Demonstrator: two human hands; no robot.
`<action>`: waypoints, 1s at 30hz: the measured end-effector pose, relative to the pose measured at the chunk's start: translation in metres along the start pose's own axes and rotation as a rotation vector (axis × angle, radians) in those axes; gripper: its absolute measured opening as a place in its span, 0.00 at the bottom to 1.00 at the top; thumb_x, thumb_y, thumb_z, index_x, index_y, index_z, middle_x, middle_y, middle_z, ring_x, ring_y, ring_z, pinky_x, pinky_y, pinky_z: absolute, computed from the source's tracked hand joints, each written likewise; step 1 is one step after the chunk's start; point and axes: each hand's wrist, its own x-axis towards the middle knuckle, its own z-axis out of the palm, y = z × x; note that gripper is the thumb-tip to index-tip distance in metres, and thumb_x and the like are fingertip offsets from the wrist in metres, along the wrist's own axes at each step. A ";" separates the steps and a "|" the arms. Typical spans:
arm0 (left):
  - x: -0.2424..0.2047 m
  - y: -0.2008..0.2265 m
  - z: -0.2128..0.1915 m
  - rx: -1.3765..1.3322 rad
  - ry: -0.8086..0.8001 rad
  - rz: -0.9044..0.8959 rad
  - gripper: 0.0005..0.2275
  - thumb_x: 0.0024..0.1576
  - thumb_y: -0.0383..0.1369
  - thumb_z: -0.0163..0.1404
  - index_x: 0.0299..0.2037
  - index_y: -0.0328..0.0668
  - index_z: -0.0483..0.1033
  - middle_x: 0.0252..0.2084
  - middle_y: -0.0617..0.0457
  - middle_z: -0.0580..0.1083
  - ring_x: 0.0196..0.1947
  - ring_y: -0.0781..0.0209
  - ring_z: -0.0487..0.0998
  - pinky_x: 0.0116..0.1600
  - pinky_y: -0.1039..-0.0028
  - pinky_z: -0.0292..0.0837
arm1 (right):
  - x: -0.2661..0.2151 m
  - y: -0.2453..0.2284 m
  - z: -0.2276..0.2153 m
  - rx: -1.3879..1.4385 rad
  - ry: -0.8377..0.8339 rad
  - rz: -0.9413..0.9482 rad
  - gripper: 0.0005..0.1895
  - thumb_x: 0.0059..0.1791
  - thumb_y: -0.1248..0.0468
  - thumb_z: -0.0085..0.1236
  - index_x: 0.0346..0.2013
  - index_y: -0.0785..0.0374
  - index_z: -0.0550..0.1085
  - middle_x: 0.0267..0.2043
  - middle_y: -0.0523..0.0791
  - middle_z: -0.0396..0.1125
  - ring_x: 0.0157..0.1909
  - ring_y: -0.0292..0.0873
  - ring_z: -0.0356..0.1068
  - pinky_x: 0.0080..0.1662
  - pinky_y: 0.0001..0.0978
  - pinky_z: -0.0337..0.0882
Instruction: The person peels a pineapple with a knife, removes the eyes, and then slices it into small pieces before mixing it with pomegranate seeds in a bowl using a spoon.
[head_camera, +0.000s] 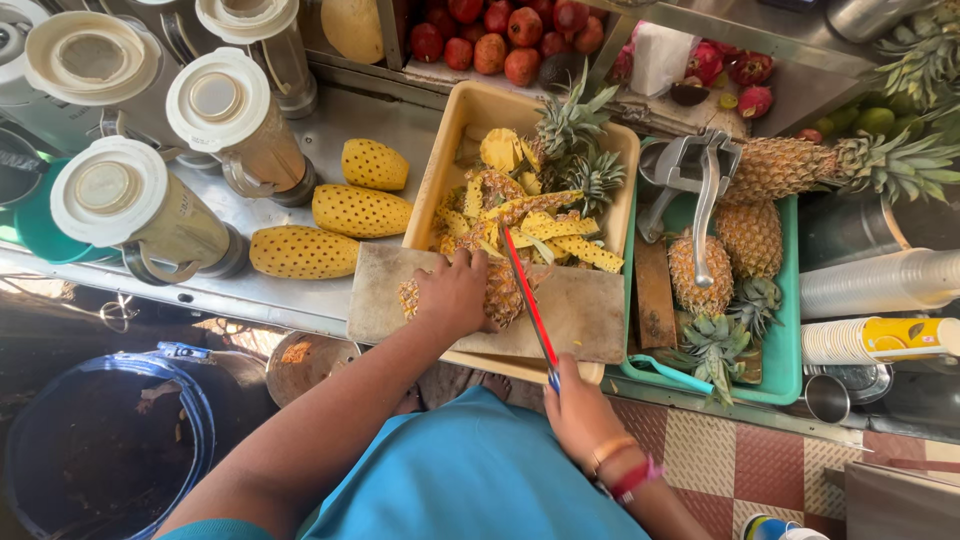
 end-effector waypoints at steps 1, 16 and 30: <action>0.001 0.000 -0.001 0.003 -0.016 0.001 0.53 0.36 0.52 0.72 0.69 0.42 0.53 0.65 0.45 0.63 0.66 0.39 0.65 0.60 0.35 0.63 | -0.005 0.000 -0.002 -0.024 -0.028 0.040 0.19 0.51 0.59 0.51 0.53 0.62 0.59 0.32 0.61 0.72 0.37 0.68 0.72 0.41 0.62 0.71; 0.010 -0.002 -0.009 -0.031 -0.071 0.008 0.50 0.34 0.51 0.73 0.65 0.44 0.58 0.64 0.48 0.66 0.64 0.42 0.67 0.58 0.35 0.65 | 0.012 0.005 0.010 -0.001 -0.083 0.085 0.19 0.51 0.59 0.50 0.53 0.62 0.59 0.32 0.62 0.72 0.38 0.69 0.73 0.42 0.61 0.72; 0.013 -0.009 -0.012 -0.045 -0.077 0.010 0.50 0.34 0.53 0.72 0.65 0.45 0.59 0.64 0.49 0.66 0.65 0.40 0.67 0.58 0.35 0.66 | 0.011 0.039 0.057 0.050 -0.112 0.060 0.19 0.50 0.60 0.52 0.52 0.62 0.60 0.37 0.63 0.71 0.42 0.70 0.71 0.44 0.61 0.70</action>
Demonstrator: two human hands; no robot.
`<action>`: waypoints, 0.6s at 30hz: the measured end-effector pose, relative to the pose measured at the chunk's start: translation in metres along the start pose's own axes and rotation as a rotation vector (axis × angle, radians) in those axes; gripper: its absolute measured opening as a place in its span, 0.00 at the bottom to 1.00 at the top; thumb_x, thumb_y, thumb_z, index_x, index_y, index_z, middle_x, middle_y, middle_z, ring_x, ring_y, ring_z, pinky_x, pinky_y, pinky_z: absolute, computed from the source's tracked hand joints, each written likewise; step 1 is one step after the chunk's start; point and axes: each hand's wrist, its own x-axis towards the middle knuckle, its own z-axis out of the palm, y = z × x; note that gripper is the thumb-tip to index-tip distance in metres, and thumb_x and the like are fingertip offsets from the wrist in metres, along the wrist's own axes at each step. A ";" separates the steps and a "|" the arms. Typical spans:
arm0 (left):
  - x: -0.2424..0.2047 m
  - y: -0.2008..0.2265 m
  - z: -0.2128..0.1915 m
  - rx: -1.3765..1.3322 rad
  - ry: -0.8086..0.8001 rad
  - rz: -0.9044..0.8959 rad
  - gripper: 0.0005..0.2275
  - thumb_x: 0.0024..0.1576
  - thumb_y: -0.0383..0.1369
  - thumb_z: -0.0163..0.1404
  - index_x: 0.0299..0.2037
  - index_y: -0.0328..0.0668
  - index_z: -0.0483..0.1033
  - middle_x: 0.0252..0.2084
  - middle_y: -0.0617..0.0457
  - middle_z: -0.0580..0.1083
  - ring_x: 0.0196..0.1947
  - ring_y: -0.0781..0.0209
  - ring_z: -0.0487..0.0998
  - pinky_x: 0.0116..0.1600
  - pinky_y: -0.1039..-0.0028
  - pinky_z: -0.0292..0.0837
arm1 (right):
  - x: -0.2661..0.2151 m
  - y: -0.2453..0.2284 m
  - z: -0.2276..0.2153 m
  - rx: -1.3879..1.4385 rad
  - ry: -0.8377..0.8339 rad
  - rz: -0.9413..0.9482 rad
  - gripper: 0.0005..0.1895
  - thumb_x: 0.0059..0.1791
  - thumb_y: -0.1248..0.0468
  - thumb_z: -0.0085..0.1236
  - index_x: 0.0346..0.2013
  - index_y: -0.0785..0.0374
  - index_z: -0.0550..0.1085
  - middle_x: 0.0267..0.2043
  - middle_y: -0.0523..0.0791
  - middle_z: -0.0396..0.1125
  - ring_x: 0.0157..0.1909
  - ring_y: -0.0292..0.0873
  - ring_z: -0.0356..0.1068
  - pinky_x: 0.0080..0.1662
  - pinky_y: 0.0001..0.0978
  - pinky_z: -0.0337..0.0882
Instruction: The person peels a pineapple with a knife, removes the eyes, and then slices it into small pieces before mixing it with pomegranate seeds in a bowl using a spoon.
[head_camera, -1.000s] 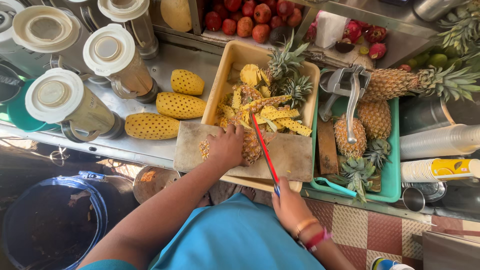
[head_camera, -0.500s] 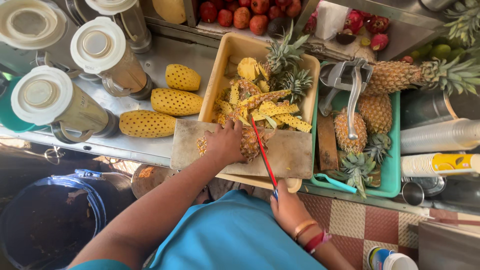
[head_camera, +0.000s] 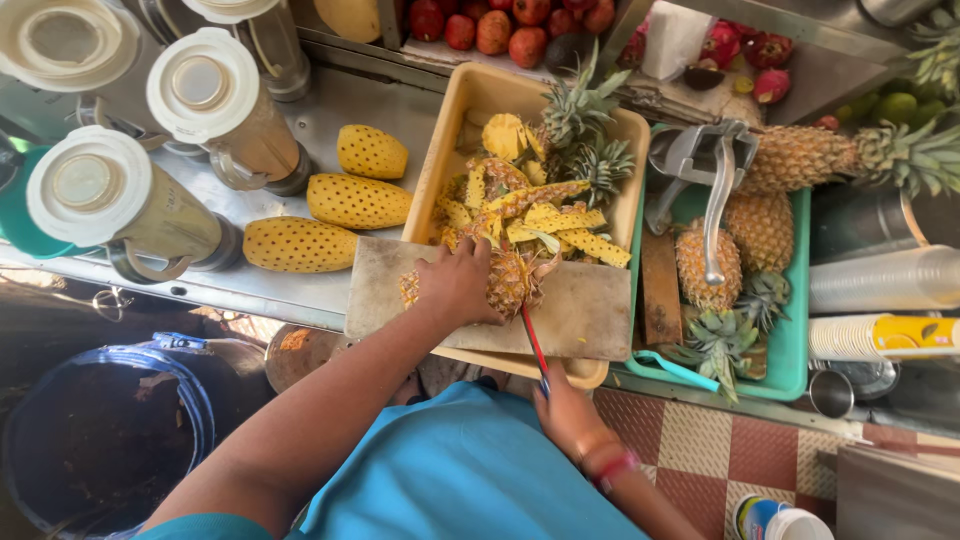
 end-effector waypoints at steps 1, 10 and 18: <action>0.002 0.002 0.001 0.010 -0.004 0.003 0.49 0.34 0.54 0.72 0.65 0.45 0.59 0.64 0.49 0.66 0.65 0.40 0.67 0.58 0.35 0.65 | 0.025 0.001 0.006 0.024 0.008 -0.009 0.17 0.52 0.60 0.52 0.50 0.62 0.61 0.37 0.63 0.71 0.42 0.70 0.71 0.43 0.61 0.71; 0.006 -0.002 0.009 -0.014 0.035 0.018 0.50 0.34 0.54 0.72 0.66 0.44 0.59 0.63 0.50 0.67 0.64 0.42 0.67 0.56 0.38 0.67 | -0.006 0.088 0.045 -0.018 -0.049 0.033 0.23 0.50 0.58 0.55 0.55 0.59 0.59 0.33 0.61 0.72 0.38 0.69 0.73 0.40 0.61 0.71; 0.008 -0.022 0.019 -0.058 0.184 0.099 0.51 0.31 0.57 0.70 0.65 0.46 0.60 0.60 0.47 0.69 0.59 0.41 0.71 0.55 0.46 0.71 | -0.007 0.125 -0.026 -0.168 -0.038 -0.052 0.17 0.51 0.57 0.54 0.50 0.59 0.63 0.34 0.58 0.74 0.41 0.67 0.73 0.41 0.58 0.72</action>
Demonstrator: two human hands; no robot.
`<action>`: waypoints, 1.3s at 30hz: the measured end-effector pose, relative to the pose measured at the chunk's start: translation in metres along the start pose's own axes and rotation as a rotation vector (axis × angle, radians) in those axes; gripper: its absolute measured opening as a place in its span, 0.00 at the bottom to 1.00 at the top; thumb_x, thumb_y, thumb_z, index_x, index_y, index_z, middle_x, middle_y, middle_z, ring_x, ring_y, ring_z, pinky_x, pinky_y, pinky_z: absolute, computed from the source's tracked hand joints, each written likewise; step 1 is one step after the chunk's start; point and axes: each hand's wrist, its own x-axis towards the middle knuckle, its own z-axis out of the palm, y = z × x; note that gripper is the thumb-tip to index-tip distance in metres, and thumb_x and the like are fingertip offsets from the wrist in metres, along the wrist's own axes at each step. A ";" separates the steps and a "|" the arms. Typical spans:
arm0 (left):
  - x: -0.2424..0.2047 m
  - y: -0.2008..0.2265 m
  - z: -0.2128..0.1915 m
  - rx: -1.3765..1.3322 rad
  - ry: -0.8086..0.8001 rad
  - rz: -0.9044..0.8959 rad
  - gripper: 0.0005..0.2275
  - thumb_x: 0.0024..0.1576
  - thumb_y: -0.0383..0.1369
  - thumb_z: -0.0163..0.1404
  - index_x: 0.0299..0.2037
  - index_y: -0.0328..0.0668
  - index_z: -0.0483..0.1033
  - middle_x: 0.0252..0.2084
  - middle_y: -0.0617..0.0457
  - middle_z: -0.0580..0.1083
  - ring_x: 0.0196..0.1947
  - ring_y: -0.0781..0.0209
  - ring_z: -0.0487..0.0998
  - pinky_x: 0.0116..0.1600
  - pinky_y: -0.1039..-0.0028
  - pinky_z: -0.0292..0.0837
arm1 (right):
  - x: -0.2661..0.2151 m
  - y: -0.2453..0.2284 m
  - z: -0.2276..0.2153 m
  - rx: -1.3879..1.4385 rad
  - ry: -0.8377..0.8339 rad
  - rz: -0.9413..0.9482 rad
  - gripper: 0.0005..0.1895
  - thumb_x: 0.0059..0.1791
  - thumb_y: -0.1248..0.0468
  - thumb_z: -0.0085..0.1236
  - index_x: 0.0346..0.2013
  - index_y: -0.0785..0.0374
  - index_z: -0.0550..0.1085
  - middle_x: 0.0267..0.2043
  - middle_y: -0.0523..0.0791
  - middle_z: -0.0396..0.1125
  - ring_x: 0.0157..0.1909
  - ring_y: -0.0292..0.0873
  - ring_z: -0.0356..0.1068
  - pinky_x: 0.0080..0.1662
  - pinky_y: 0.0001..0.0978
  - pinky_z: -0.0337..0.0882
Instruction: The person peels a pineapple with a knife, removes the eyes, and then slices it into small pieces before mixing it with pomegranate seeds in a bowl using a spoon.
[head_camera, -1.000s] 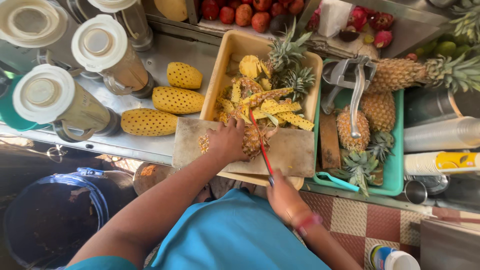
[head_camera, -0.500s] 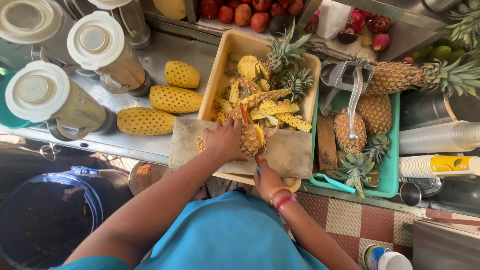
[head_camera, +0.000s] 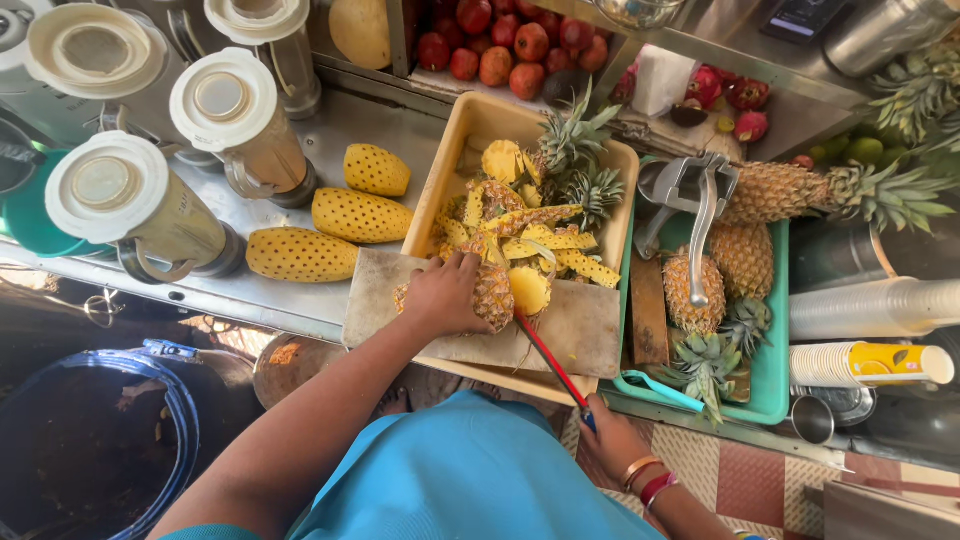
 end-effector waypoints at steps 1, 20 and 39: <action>-0.001 -0.004 0.004 -0.016 0.011 -0.012 0.51 0.31 0.57 0.69 0.65 0.46 0.60 0.59 0.48 0.70 0.59 0.42 0.72 0.56 0.48 0.72 | 0.004 -0.002 -0.008 0.019 -0.004 0.006 0.19 0.51 0.57 0.54 0.52 0.59 0.63 0.34 0.58 0.74 0.40 0.66 0.73 0.42 0.57 0.72; -0.011 -0.060 0.016 -0.340 0.274 0.068 0.49 0.32 0.54 0.71 0.64 0.41 0.63 0.60 0.41 0.72 0.60 0.41 0.73 0.61 0.56 0.69 | 0.132 -0.074 -0.069 -0.156 0.082 -0.053 0.15 0.50 0.53 0.57 0.43 0.59 0.71 0.35 0.54 0.73 0.39 0.61 0.74 0.42 0.53 0.72; -0.001 -0.086 0.023 -0.577 0.381 -0.153 0.47 0.37 0.51 0.70 0.65 0.33 0.62 0.55 0.37 0.76 0.54 0.46 0.79 0.57 0.61 0.74 | 0.040 0.066 -0.058 0.257 -0.016 0.049 0.21 0.52 0.46 0.50 0.40 0.61 0.70 0.23 0.48 0.71 0.22 0.43 0.72 0.29 0.40 0.74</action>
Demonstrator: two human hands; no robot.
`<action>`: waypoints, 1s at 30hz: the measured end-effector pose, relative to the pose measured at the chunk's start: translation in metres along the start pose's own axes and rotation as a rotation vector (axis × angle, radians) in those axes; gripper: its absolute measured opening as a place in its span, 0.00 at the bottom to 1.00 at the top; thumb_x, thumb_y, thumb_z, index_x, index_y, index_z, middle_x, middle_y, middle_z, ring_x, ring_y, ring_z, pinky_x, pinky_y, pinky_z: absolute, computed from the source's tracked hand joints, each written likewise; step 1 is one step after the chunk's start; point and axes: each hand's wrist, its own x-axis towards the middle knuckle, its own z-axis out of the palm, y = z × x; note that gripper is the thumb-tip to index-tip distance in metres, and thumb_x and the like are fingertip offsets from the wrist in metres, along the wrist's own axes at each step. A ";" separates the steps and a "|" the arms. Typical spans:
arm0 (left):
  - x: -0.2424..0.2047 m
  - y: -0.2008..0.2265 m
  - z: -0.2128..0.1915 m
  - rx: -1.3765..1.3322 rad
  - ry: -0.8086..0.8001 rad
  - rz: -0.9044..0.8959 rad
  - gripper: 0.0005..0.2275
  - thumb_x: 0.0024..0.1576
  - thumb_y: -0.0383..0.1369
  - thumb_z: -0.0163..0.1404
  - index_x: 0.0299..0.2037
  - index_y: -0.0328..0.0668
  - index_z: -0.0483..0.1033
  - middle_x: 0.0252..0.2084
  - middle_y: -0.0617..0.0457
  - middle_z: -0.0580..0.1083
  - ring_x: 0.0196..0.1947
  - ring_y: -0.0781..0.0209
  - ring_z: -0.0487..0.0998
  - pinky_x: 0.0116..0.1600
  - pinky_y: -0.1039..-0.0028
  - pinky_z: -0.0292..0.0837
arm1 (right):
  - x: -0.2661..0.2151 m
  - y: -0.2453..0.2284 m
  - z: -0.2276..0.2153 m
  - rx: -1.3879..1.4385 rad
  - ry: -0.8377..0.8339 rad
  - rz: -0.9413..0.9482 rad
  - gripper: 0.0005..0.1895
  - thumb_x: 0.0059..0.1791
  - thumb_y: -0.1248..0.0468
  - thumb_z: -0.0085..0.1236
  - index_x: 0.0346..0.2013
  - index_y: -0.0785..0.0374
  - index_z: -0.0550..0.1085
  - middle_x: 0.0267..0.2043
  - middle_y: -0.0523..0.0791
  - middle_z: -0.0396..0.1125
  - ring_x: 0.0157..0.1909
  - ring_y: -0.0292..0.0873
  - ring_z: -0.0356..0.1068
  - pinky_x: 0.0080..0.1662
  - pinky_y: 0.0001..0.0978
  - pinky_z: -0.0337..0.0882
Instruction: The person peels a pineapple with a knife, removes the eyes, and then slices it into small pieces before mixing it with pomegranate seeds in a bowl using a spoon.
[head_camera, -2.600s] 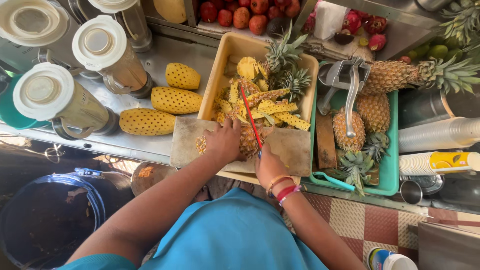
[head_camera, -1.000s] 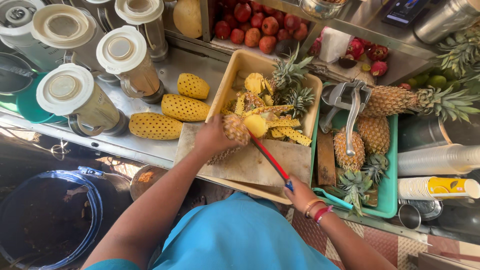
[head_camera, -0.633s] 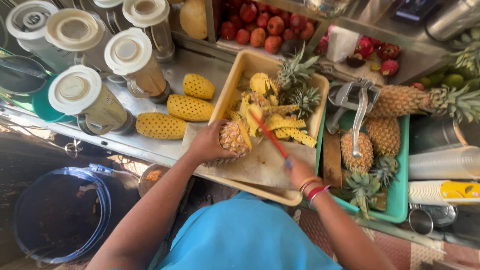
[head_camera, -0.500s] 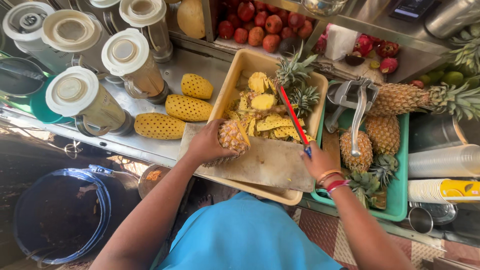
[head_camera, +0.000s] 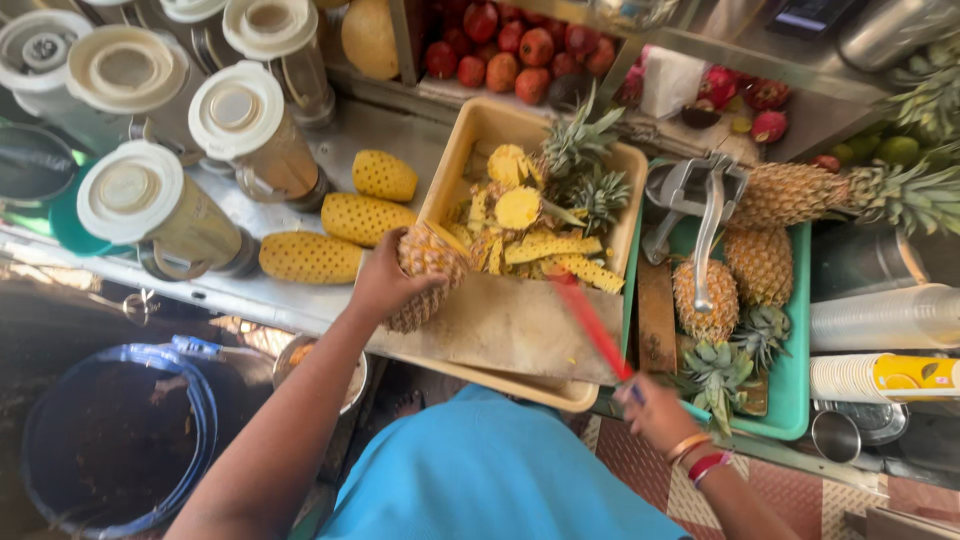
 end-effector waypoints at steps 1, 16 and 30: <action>0.003 0.009 0.002 0.038 -0.033 -0.033 0.48 0.37 0.52 0.70 0.65 0.35 0.62 0.54 0.38 0.76 0.54 0.46 0.79 0.56 0.61 0.75 | 0.000 -0.002 0.007 -0.124 -0.059 -0.201 0.21 0.54 0.45 0.51 0.40 0.62 0.70 0.22 0.48 0.70 0.23 0.42 0.71 0.30 0.39 0.72; -0.014 -0.051 -0.029 0.146 -0.366 0.139 0.57 0.26 0.50 0.75 0.69 0.44 0.56 0.68 0.46 0.65 0.68 0.47 0.67 0.70 0.60 0.64 | -0.030 -0.073 0.076 0.564 0.123 0.081 0.16 0.51 0.52 0.55 0.43 0.62 0.73 0.20 0.42 0.69 0.18 0.34 0.68 0.24 0.28 0.68; -0.034 -0.002 0.017 -0.084 -0.018 0.165 0.44 0.32 0.41 0.73 0.60 0.41 0.64 0.55 0.42 0.72 0.56 0.47 0.75 0.60 0.60 0.73 | 0.000 -0.148 -0.009 0.391 0.091 -0.120 0.17 0.48 0.61 0.60 0.49 0.61 0.69 0.25 0.40 0.67 0.20 0.34 0.69 0.25 0.30 0.74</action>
